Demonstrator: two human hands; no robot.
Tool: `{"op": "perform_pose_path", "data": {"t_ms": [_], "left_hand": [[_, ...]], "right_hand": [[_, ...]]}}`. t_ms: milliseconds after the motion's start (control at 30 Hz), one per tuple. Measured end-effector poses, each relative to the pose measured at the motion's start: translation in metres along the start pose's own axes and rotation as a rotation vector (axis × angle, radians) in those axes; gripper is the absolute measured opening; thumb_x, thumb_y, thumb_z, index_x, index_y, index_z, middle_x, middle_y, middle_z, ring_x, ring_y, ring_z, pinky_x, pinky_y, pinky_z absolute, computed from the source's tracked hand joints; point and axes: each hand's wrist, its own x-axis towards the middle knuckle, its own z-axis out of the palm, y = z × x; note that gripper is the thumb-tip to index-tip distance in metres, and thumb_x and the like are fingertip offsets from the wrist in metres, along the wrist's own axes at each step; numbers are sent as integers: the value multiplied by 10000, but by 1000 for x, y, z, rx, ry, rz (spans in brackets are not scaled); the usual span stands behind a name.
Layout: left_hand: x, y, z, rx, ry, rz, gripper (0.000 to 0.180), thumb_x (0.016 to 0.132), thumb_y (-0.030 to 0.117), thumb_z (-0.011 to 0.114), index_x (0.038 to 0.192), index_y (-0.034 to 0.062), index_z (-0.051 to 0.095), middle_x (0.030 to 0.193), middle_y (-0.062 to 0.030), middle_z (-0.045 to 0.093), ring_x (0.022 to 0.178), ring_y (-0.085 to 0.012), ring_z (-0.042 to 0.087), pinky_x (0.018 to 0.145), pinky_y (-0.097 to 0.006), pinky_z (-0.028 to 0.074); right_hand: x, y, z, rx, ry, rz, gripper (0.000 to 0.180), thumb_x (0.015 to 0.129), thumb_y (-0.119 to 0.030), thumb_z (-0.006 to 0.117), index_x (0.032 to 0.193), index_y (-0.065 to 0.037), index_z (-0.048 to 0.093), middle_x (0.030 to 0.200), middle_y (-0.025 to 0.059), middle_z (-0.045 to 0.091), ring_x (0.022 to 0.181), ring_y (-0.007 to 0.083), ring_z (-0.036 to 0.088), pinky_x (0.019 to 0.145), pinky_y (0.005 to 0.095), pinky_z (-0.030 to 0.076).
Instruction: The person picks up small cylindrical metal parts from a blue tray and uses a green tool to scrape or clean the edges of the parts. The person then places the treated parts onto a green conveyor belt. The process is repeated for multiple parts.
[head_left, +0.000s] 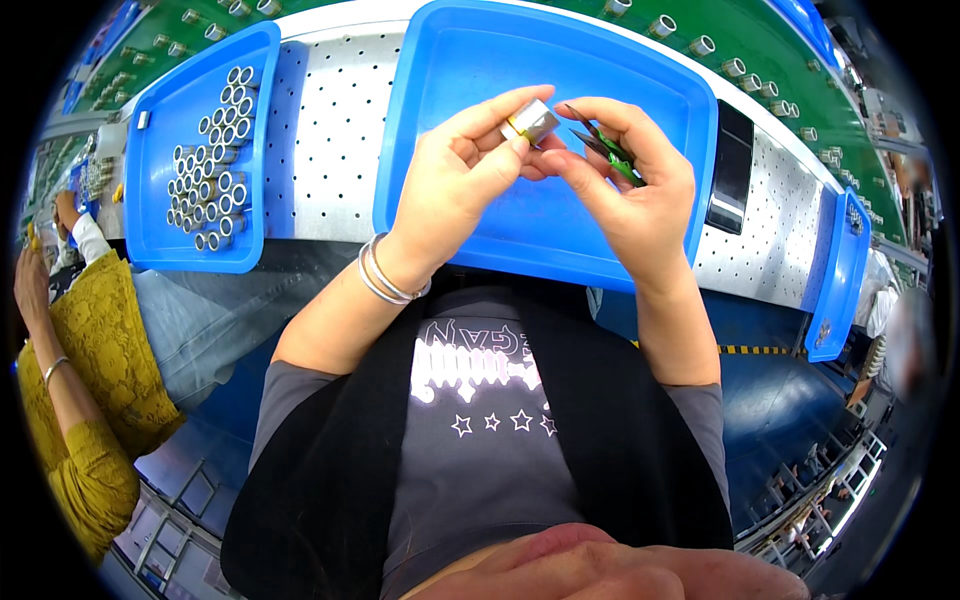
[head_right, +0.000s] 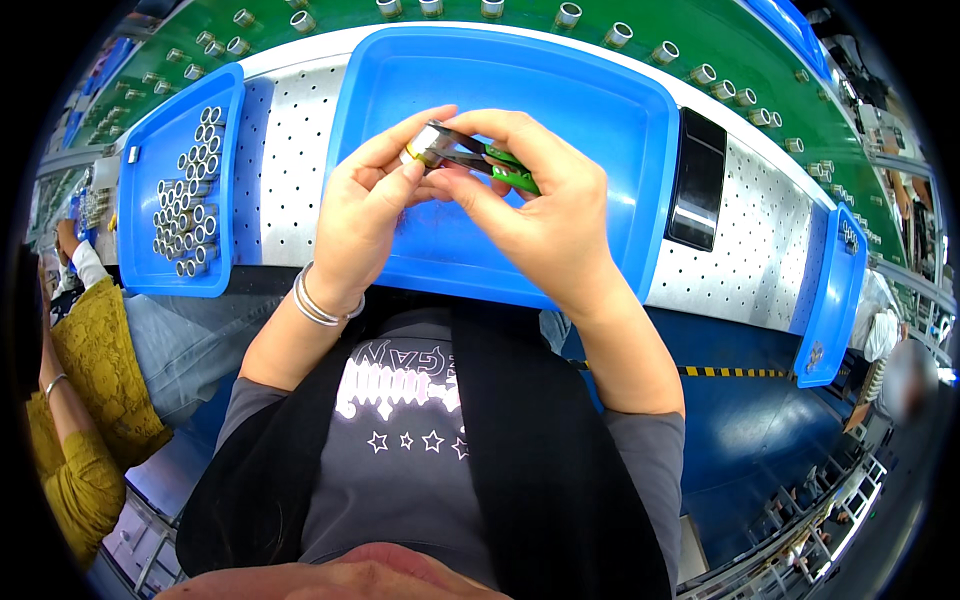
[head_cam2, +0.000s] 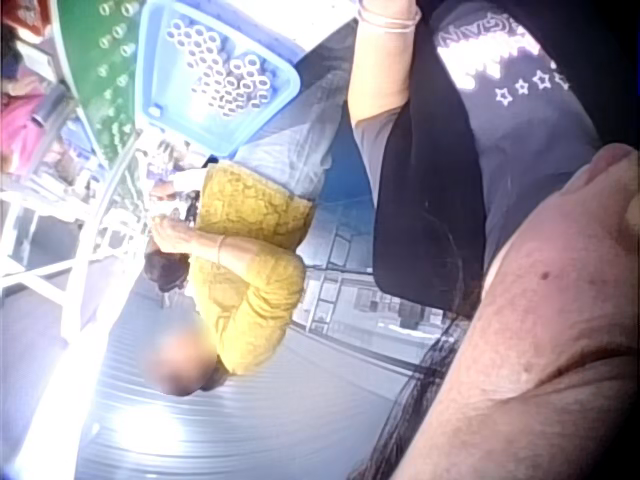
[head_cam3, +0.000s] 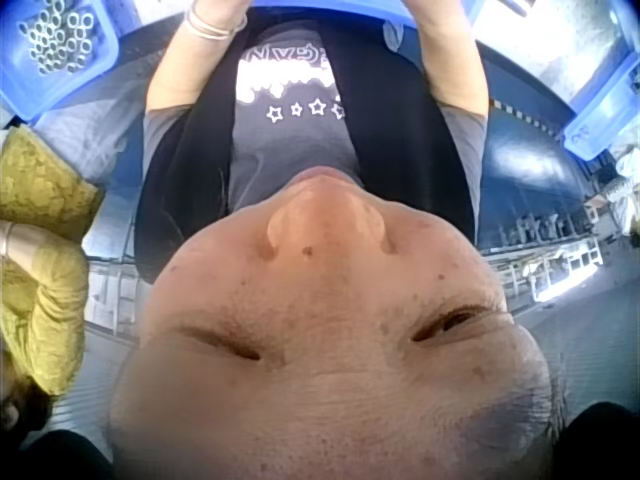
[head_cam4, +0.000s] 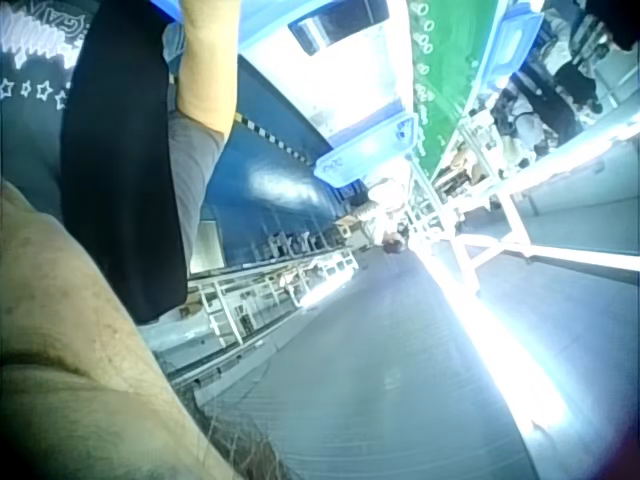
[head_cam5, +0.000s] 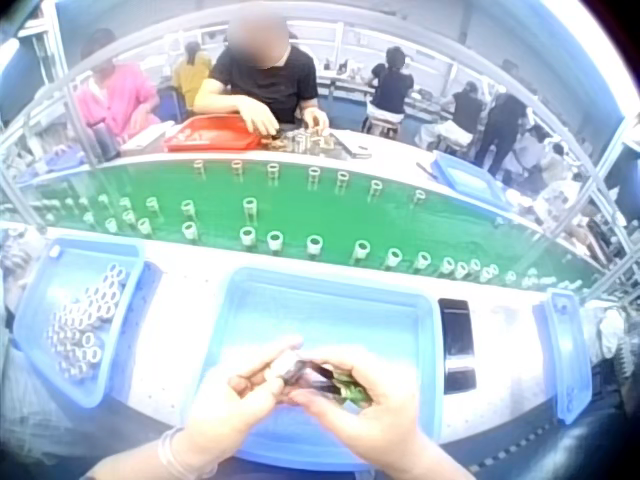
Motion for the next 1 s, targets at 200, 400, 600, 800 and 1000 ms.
{"op": "perform_pose_path", "data": {"t_ms": [200,400,600,800,1000], "left_hand": [[-2,0,0,66,-67,-34,393,897,50,498,1283,-20,463,1053,-128,617,903,-182,632,810,-278,519],[-2,-2,-2,31,-23,-26,394,906,74,506,1285,-18,458,1093,-142,604,920,-191,629,826,-291,507],[3,1,0,-31,87,35,461,902,121,559,1319,9,397,1129,-153,592,992,-193,602,881,-301,475],[-1,5,3,-16,32,37,497,901,112,553,1346,13,354,1200,-196,545,1048,-206,578,918,-321,467],[-2,4,4,11,22,48,494,900,114,557,1343,15,363,1194,-198,548,1050,-199,574,919,-317,467]], "right_hand": [[0,12,-1,-142,-61,-125,204,739,46,666,933,-4,627,861,63,647,752,117,615,635,212,482],[2,5,-3,-132,34,-88,231,736,-8,678,959,-16,619,885,100,652,777,180,654,641,263,516],[-2,-1,-8,-192,-15,-172,205,757,-63,696,953,-21,651,861,106,667,700,176,642,592,239,489],[-2,10,-5,-213,5,-75,155,755,-84,694,904,-43,683,788,91,672,652,177,633,563,246,481],[-3,9,-5,-205,13,-85,135,758,-89,694,887,-53,694,763,81,673,619,160,616,534,235,462]]}}
